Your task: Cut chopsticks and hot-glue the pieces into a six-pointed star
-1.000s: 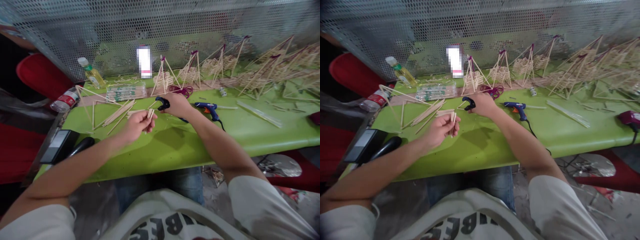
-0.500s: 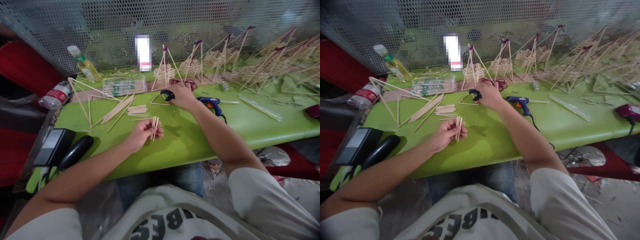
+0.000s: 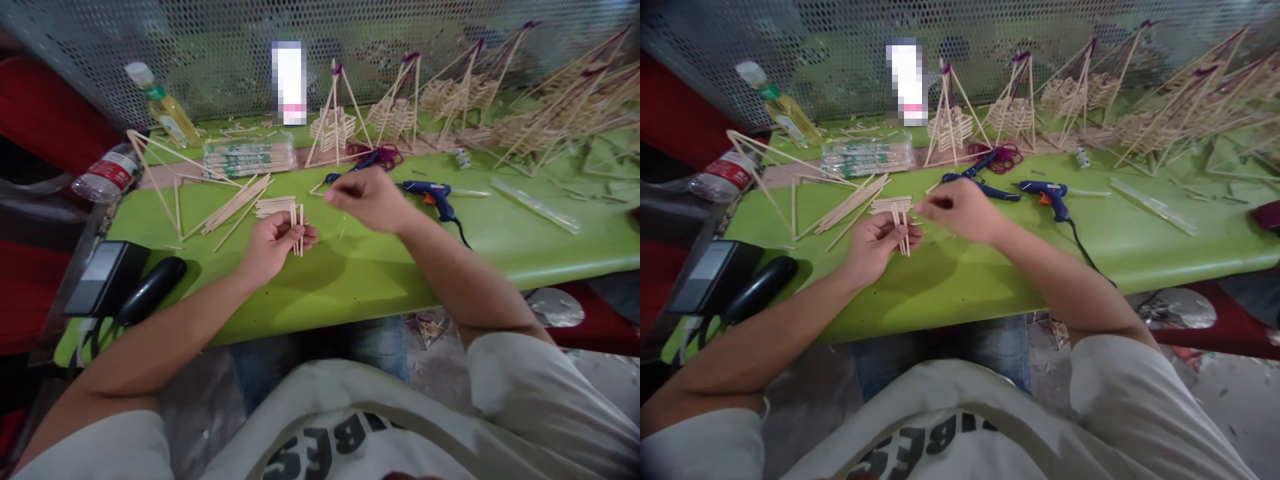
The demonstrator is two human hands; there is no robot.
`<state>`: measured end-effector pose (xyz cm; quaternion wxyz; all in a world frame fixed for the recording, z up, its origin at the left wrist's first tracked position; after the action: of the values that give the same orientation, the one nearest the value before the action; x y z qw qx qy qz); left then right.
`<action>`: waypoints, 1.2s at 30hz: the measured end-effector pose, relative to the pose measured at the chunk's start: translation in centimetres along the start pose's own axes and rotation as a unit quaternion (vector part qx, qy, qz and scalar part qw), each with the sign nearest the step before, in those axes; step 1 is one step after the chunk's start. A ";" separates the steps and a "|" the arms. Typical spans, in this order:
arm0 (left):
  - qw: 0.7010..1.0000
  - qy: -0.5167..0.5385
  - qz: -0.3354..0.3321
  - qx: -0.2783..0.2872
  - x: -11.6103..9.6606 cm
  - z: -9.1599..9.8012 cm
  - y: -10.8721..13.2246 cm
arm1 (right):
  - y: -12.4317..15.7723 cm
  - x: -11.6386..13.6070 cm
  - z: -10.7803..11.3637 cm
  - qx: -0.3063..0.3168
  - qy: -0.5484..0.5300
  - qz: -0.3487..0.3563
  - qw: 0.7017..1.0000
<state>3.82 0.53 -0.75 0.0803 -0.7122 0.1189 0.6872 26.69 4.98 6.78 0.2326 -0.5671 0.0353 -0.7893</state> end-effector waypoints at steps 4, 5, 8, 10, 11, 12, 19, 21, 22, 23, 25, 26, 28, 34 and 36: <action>1.000 -0.018 -0.011 -0.003 0.2 0.4 0.2 | 2.2 0.0 -5.0 0.024 -0.066 -0.041 0.997; 1.000 -0.020 -0.005 0.002 0.5 0.3 0.2 | 2.5 -0.4 -5.3 0.016 -0.083 -0.047 0.995; 0.999 -0.018 0.026 0.028 1.7 -0.1 0.3 | 2.8 -1.7 -5.8 0.020 -0.127 -0.075 0.989; 0.998 -0.013 0.045 0.044 2.1 -0.5 0.4 | 3.0 -2.3 -5.9 0.026 -0.141 -0.097 0.985; 0.997 -0.011 0.050 0.052 2.1 -0.7 0.5 | 3.1 -2.5 -5.9 0.025 -0.142 -0.105 0.984; 0.997 -0.012 0.052 0.059 2.0 -0.9 0.5 | 3.2 -2.6 -5.9 0.021 -0.144 -0.110 0.983; 0.996 -0.030 0.030 0.084 1.0 -1.6 1.0 | 3.6 -2.9 -6.7 0.039 -0.203 -0.160 0.965; 0.996 -0.023 0.039 0.077 1.2 -1.7 1.0 | 3.6 -2.9 -6.7 0.037 -0.212 -0.172 0.961; 0.996 -0.022 0.043 0.073 1.3 -1.6 0.9 | 3.5 -2.9 -6.6 0.038 -0.216 -0.176 0.960; 0.996 -0.021 0.044 0.068 1.4 -1.6 0.8 | 3.4 -2.9 -6.5 0.040 -0.221 -0.179 0.958; 0.997 -0.028 0.050 0.056 1.6 -1.3 0.7 | 3.3 -3.0 -6.0 0.043 -0.222 -0.184 0.956; 0.997 -0.035 0.056 0.049 1.6 -1.1 0.6 | 3.2 -3.2 -5.7 0.047 -0.217 -0.190 0.956; 0.995 -0.062 0.068 0.036 1.4 -0.6 0.7 | 3.0 -3.6 -5.2 0.070 -0.193 -0.211 0.956; 0.952 -0.304 -0.042 0.024 -2.3 -0.2 1.6 | 2.7 -4.5 -4.7 0.152 -0.093 -0.259 0.949; 0.937 -0.338 -0.085 0.015 -2.9 -0.2 1.9 | 2.7 -4.6 -5.0 0.140 -0.101 -0.270 0.947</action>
<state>3.41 -1.18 2.25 0.1843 -0.4437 0.0336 0.8764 24.18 3.38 0.15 0.0902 -0.5938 -0.2538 -0.7582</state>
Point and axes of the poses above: each hand's wrist, its own y-axis away from the middle knuckle, its own z-axis out of the back of the hand, x = y × z, the point moved 7 cm from there along -y, towards the middle knuckle, and after that the axes turned 6 degrees about -y, right-handed, at the moved point
